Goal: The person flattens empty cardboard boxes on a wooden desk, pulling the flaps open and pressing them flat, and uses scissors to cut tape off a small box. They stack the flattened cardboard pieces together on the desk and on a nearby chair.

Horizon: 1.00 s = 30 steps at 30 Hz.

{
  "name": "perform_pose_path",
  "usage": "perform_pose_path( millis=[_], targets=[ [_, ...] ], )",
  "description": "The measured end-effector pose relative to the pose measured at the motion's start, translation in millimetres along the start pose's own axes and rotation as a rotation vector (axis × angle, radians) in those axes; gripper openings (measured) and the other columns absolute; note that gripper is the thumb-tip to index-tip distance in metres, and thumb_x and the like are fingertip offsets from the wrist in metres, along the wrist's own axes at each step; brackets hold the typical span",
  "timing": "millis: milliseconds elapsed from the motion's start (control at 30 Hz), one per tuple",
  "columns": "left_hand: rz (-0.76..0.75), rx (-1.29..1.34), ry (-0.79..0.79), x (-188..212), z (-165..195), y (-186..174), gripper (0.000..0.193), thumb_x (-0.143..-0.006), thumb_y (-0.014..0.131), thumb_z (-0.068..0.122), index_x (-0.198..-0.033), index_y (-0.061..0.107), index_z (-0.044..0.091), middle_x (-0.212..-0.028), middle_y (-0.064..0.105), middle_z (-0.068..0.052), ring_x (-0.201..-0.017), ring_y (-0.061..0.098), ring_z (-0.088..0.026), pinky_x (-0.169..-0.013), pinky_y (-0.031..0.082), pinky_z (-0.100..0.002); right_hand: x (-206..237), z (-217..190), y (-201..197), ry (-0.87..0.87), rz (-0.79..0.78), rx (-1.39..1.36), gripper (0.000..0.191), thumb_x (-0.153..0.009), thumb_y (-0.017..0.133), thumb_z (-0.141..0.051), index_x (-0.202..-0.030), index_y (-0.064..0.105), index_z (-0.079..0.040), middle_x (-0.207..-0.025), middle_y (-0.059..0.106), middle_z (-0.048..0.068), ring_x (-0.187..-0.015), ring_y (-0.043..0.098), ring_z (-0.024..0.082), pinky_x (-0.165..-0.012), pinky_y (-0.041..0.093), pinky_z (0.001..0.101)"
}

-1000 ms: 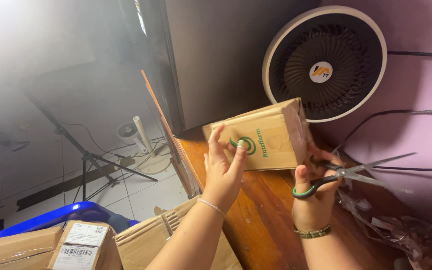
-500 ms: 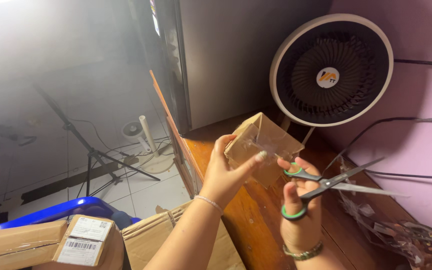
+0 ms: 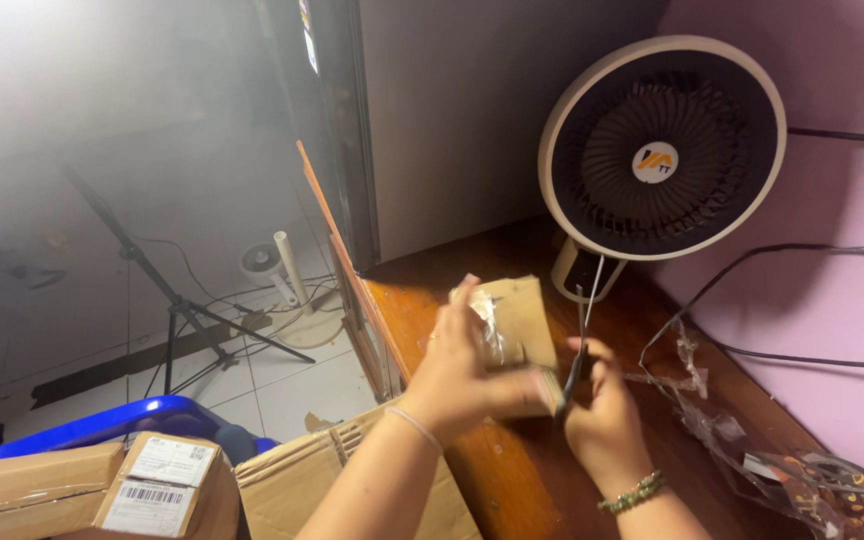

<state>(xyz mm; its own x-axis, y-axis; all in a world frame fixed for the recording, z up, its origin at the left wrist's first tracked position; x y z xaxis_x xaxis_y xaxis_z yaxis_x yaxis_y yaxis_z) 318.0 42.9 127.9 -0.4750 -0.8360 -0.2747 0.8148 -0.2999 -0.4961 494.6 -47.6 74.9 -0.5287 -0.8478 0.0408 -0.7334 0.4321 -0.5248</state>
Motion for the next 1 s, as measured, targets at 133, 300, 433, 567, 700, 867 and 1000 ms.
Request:
perform_pose_path(
  millis=[133, 300, 433, 567, 700, 867, 1000],
  targets=[
    [-0.094, -0.252, 0.056, 5.3, -5.8, 12.0, 0.148, -0.051, 0.096, 0.06, -0.157, 0.014, -0.003, -0.154, 0.025, -0.025, -0.142, 0.034, -0.046, -0.113, 0.036, -0.05, -6.1, 24.0, 5.4, -0.107, -0.071, -0.157, 0.065, -0.08, 0.076, -0.032, -0.136, 0.049, -0.013, -0.117, 0.065, 0.003, -0.109, 0.067, 0.018, -0.097, 0.05, 0.0349],
    [-0.227, -0.462, 0.045, -22.9, -11.3, 6.4, 0.128, -0.047, 0.094, 0.057, -0.15, 0.035, 0.009, -0.155, 0.033, -0.022, -0.141, 0.042, -0.042, -0.114, 0.034, -0.047, -23.1, 25.9, -17.9, 0.02, -0.134, -0.233, 0.049, -0.078, 0.08, -0.032, -0.119, 0.066, -0.01, -0.109, 0.074, 0.003, -0.109, 0.064, 0.017, -0.102, 0.046, 0.037],
    [-0.268, -0.478, 0.06, -41.4, -11.1, 3.9, 0.125, -0.045, 0.1, 0.052, -0.141, 0.035, 0.006, -0.151, 0.034, -0.019, -0.136, 0.045, -0.04, -0.117, 0.024, -0.05, -24.0, 18.1, -36.9, -0.002, -0.125, -0.013, 0.049, -0.076, 0.082, -0.034, -0.116, 0.067, -0.011, -0.097, 0.072, 0.004, -0.092, 0.065, 0.015, -0.086, 0.051, 0.0326],
    [-0.356, -0.47, -0.098, -43.2, -14.6, 2.8, 0.111, -0.051, 0.094, 0.051, -0.141, 0.04, 0.013, -0.136, 0.05, -0.008, -0.127, 0.057, -0.026, -0.122, 0.026, -0.049, -12.4, 21.6, -70.1, 0.074, -0.42, -0.315, 0.05, -0.085, 0.069, -0.047, -0.099, 0.071, 0.0, -0.072, 0.071, 0.01, -0.05, 0.063, 0.011, -0.047, 0.055, 0.0255],
    [-0.364, -0.48, -0.108, -42.1, -11.5, 0.6, 0.109, -0.051, 0.095, 0.05, -0.139, 0.041, 0.014, -0.137, 0.05, -0.006, -0.126, 0.058, -0.026, -0.123, 0.025, -0.048, 3.0, 33.7, -93.3, 0.21, -1.018, -0.314, 0.063, -0.085, 0.06, -0.058, -0.096, 0.073, 0.003, -0.069, 0.077, 0.013, -0.041, 0.057, 0.008, -0.04, 0.044, 0.0198],
    [-0.388, -0.493, -0.119, -42.5, -7.8, -0.3, 0.11, -0.053, 0.094, 0.047, -0.142, 0.039, 0.015, -0.139, 0.047, -0.007, -0.125, 0.058, -0.027, -0.122, 0.024, -0.049, 5.9, 38.0, -100.6, 0.281, -1.081, -0.309, 0.071, -0.088, 0.058, -0.064, -0.094, 0.074, 0.005, -0.069, 0.077, 0.012, -0.04, 0.046, 0.003, -0.04, 0.037, 0.0169],
    [-0.398, -0.486, -0.133, -41.3, -6.7, -1.2, 0.11, -0.053, 0.093, 0.045, -0.144, 0.038, 0.015, -0.139, 0.047, -0.005, -0.126, 0.058, -0.026, -0.122, 0.024, -0.049, 8.0, 26.6, -99.9, 0.154, -1.141, -0.388, 0.073, -0.09, 0.056, -0.065, -0.095, 0.073, 0.006, -0.068, 0.074, 0.011, -0.043, 0.048, 0.006, -0.042, 0.04, 0.0204]
  ],
)
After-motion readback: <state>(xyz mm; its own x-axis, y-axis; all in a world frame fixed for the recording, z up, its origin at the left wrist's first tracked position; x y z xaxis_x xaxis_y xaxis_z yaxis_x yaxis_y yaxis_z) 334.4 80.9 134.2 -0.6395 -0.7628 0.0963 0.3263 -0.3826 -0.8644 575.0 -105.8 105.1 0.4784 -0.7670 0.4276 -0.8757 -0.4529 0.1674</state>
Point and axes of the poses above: each hand's wrist, its own x-axis away from the middle knuckle, its own y-axis out of the palm, z = x × y, the point moved 3 cm from there along -x, towards the middle knuckle
